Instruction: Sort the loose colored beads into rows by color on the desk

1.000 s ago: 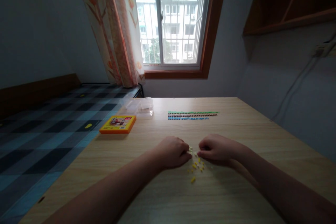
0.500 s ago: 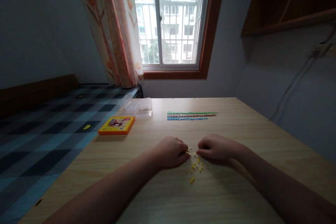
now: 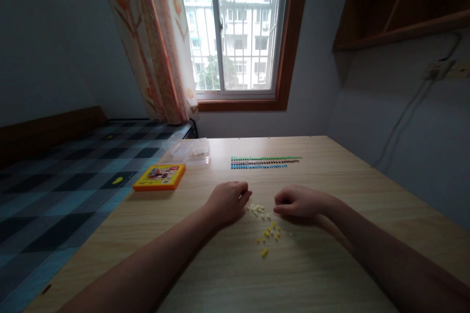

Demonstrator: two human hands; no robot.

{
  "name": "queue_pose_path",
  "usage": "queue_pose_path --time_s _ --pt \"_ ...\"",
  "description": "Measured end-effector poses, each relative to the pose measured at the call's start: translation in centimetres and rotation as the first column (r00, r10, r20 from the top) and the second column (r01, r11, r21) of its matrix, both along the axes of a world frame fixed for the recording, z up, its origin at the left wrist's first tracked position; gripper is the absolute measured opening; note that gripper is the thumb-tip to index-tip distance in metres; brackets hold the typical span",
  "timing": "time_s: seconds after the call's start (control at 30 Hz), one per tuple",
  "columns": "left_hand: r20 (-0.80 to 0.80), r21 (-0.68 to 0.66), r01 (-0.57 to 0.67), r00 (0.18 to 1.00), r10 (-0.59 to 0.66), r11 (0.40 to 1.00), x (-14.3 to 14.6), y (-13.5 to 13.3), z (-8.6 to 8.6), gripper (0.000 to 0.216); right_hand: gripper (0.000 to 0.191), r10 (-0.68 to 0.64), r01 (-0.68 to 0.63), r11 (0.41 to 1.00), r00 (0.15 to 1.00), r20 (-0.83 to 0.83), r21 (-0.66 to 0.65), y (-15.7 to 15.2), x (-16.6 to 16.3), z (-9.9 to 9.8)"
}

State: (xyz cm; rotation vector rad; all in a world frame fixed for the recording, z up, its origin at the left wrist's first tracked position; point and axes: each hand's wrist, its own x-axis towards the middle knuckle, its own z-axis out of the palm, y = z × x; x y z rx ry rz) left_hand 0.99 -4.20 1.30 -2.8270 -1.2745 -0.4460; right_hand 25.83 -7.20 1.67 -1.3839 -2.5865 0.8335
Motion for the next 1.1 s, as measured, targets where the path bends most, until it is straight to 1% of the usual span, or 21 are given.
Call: queue_pose_path --time_s 0.1,0.23,0.43,0.5,0.63,0.7,0.77,0.83,0.93,1.1 --pt "-0.019 -0.005 -0.04 0.999 0.04 0.999 -0.1 0.1 0.0 0.019 0.03 -0.023 0.023 0.999 1.0 0.013 0.029 -0.2 -0.1 -0.1" --pt "-0.04 -0.001 -0.034 0.999 0.034 0.999 -0.2 0.2 0.0 0.011 0.029 -0.046 0.041 0.994 0.998 0.046 0.101 -0.5 -0.6 -0.3" --pt "-0.064 -0.026 -0.05 0.997 0.049 0.998 -0.4 0.5 -0.2 0.014 0.033 -0.088 0.075 0.984 0.994 0.071 0.164 -1.0 -1.2 -0.3" --pt "-0.048 -0.033 -0.079 0.996 0.078 0.996 -0.4 0.7 -0.4 0.018 0.035 -0.111 0.093 0.978 0.99 0.085 0.188 -1.1 -1.4 -0.3" --pt "0.002 -0.045 -0.186 0.982 0.186 0.981 -0.6 1.4 -0.6 0.027 0.039 -0.14 0.116 0.968 0.985 0.097 0.224 -1.1 -1.7 -0.5" --pt "0.019 -0.048 -0.232 0.972 0.234 0.971 -0.9 1.7 -0.6 0.025 0.041 -0.146 0.12 0.964 0.984 0.099 0.238 -1.1 -1.8 -0.6" --pt "0.013 -0.057 -0.254 0.967 0.255 0.965 -1.1 1.9 -0.5 0.019 0.042 -0.146 0.118 0.962 0.984 0.098 0.246 -1.1 -1.9 -0.6" --pt "-0.004 -0.07 -0.247 0.969 0.247 0.966 -1.2 1.9 -0.5 0.017 0.042 -0.145 0.118 0.962 0.985 0.096 0.248 -1.1 -1.9 -0.6" --pt "-0.016 -0.076 -0.211 0.977 0.21 0.975 -1.2 1.6 -0.5 0.018 0.039 -0.152 0.128 0.959 0.985 0.08 0.254 -1.0 -2.0 -0.6" --pt "0.009 -0.068 -0.132 0.991 0.133 0.989 -0.8 1.2 -0.5 0.016 0.038 -0.196 0.177 0.937 0.98 0.032 0.3 -0.6 -2.1 -1.2"
